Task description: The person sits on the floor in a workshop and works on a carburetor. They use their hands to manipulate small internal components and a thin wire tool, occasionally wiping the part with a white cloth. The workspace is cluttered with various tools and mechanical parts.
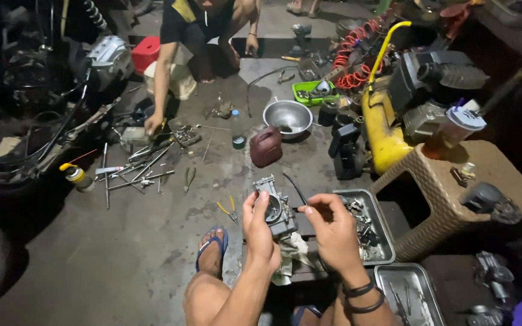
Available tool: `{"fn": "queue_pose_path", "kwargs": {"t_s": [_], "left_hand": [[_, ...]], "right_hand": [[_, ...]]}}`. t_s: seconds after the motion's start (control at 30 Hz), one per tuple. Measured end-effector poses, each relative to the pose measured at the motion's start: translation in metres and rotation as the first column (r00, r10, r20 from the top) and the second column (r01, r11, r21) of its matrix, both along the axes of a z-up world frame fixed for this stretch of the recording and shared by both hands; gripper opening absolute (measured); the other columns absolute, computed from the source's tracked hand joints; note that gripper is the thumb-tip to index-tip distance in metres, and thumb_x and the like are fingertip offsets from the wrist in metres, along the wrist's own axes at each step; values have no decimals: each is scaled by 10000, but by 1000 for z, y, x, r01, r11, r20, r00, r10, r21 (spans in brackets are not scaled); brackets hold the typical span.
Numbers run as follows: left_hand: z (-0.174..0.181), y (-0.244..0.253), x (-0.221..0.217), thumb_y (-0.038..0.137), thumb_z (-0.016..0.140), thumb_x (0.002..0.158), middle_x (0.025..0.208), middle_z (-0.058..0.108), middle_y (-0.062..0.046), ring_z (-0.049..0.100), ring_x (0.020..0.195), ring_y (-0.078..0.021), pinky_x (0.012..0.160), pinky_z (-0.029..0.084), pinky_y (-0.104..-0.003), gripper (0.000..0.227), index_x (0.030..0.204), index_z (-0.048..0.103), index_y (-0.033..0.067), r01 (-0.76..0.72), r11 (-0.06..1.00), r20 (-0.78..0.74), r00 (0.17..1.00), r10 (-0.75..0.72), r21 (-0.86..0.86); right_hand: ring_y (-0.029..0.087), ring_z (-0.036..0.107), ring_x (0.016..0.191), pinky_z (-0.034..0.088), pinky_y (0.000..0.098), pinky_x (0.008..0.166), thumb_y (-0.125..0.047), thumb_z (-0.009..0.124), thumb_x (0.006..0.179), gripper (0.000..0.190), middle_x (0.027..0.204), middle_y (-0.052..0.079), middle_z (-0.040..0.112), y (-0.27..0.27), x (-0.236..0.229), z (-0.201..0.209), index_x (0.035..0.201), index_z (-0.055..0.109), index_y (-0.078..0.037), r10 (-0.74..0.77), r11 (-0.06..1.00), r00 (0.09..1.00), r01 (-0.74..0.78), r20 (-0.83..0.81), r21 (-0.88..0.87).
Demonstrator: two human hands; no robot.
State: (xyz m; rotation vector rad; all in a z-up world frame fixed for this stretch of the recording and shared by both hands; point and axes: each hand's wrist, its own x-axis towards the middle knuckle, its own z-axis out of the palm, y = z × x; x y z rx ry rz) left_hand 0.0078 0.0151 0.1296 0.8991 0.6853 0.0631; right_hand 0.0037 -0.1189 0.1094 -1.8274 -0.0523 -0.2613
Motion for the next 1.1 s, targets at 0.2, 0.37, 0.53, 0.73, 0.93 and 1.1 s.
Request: {"fn": "queue_pose_path", "kwargs": {"t_s": [0.2, 0.37, 0.53, 0.73, 0.93, 1.1], "left_hand": [[-4, -4, -2, 375, 604, 896, 1188, 614, -42, 546, 1104, -163, 986, 419, -319, 486, 1314, 566, 130, 29, 994, 49, 998, -24, -103], [-8, 5, -7, 479, 530, 898, 1532, 530, 11, 395, 1455, -125, 1188, 276, -365, 583, 1391, 569, 170, 83, 995, 54, 995, -86, 48], [-15, 8, -8, 491, 526, 892, 1539, 532, 3, 412, 1455, -123, 1195, 269, -350, 596, 1385, 565, 160, 68, 993, 103, 992, -78, 96], [-14, 10, -8, 495, 526, 877, 1541, 529, -13, 421, 1452, -132, 1200, 268, -352, 629, 1405, 552, 152, 57, 995, 106, 992, -66, 84], [-32, 9, -6, 473, 564, 871, 1406, 574, -39, 490, 1348, -149, 1153, 334, -348, 644, 1412, 533, 124, 39, 993, 177, 983, -59, 112], [-51, 6, -1, 462, 604, 858, 1381, 606, -120, 546, 1346, -198, 1148, 387, -359, 661, 1411, 519, 110, -5, 988, 277, 960, -39, 154]], "right_hand": [[148, 750, 910, 602, 259, 856, -82, 702, 907, 188, 985, 121, 798, 11, -1, 0, 1081, 635, -55, 49, 996, 993, -57, 109, 70], [166, 753, 886, 594, 285, 818, -100, 709, 897, 219, 936, 105, 774, 14, -2, -3, 1097, 626, -63, 72, 995, 995, -76, 66, 61], [149, 681, 841, 576, 284, 810, -119, 717, 897, 193, 904, 66, 724, 18, -10, 0, 1075, 658, -72, 82, 996, 996, -84, 45, 33], [161, 718, 887, 603, 289, 854, -75, 702, 878, 193, 957, 81, 749, 20, -13, 1, 1065, 660, -61, 113, 993, 986, -109, 122, -45], [141, 733, 854, 597, 275, 840, -73, 718, 866, 190, 914, 56, 755, 18, -14, 2, 1047, 662, -82, 85, 990, 981, -64, 174, -124], [156, 729, 850, 608, 285, 827, -83, 705, 877, 170, 920, 60, 751, 16, -13, 0, 1025, 621, -85, 119, 985, 984, -101, 131, -138]]}}
